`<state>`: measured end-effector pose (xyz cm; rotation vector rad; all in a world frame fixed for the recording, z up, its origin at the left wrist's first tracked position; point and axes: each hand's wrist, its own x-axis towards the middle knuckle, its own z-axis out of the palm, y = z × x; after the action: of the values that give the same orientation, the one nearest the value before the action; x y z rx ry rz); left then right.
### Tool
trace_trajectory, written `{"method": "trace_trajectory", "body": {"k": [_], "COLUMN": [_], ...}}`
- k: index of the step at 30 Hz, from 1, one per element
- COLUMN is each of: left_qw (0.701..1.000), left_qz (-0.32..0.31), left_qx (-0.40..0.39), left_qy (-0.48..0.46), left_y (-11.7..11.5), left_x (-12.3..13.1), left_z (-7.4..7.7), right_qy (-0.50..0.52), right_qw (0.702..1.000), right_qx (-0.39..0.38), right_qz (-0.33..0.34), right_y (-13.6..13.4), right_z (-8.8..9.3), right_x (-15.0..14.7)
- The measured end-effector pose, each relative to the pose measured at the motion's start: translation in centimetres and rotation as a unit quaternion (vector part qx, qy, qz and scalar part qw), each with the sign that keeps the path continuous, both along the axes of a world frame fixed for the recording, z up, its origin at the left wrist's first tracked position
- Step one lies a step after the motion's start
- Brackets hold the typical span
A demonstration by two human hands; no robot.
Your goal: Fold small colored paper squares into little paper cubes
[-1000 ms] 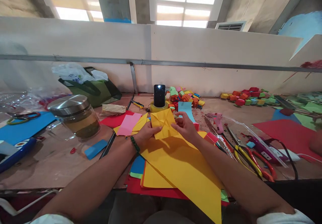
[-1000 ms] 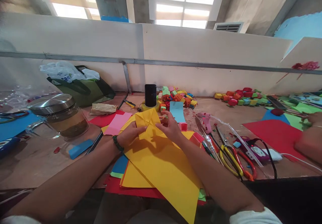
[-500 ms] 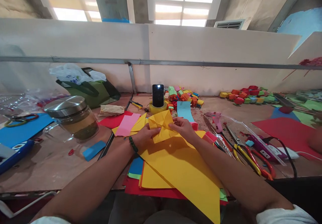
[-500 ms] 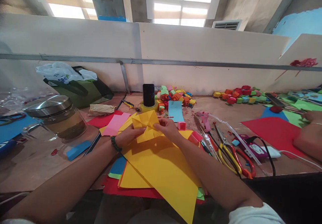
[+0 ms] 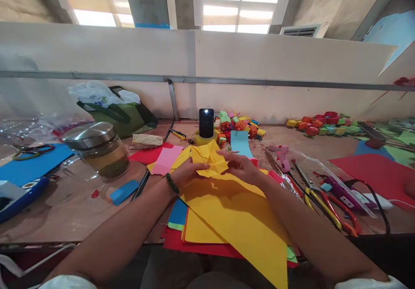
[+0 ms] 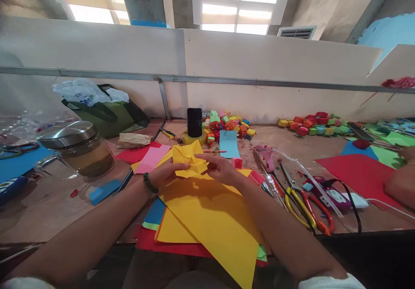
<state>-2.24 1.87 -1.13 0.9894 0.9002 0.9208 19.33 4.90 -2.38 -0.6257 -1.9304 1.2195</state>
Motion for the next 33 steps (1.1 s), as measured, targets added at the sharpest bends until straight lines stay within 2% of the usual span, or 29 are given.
{"method": "trace_trajectory", "body": {"k": [2,5,10,12,16,20,24,28,33], "left_qw": [1.000,0.998,0.996,0.999,0.996,0.994,0.989,0.987,0.980], "left_qz": [-0.024,-0.054,-0.083,-0.044,0.071,0.057,0.044,0.083,0.150], "left_qx": [-0.001,-0.010,0.005,0.018,0.055,0.092,0.137,0.128,0.123], "left_qy": [-0.013,-0.022,-0.018,-0.007,-0.002,-0.017,0.044,0.060,0.031], "left_y": [0.0,-0.1,0.0,0.2,0.4,0.3,0.3,0.4,0.1], "left_x": [-0.1,0.0,-0.1,0.0,0.2,0.2,0.5,1.1,1.7], "left_z": [-0.1,-0.1,0.1,0.2,0.3,0.1,-0.6,-1.1,-0.9], "right_qy": [-0.024,-0.018,0.028,0.047,0.066,0.094,0.097,0.103,0.132], "right_qw": [0.999,1.000,0.997,0.995,0.988,0.974,0.970,0.967,0.950], "right_qx": [0.012,0.002,-0.063,-0.085,-0.107,-0.141,-0.160,-0.180,-0.199], "right_qz": [0.025,0.026,0.028,0.008,-0.090,-0.151,-0.152,-0.149,-0.200], "right_y": [-0.1,-0.1,0.1,0.2,0.7,0.9,0.5,-0.1,-0.2], "right_z": [0.1,0.2,0.4,0.3,0.0,0.2,0.7,0.8,0.5], "right_x": [0.1,-0.1,-0.2,-0.1,0.1,0.1,-0.2,-1.0,-1.8]}}
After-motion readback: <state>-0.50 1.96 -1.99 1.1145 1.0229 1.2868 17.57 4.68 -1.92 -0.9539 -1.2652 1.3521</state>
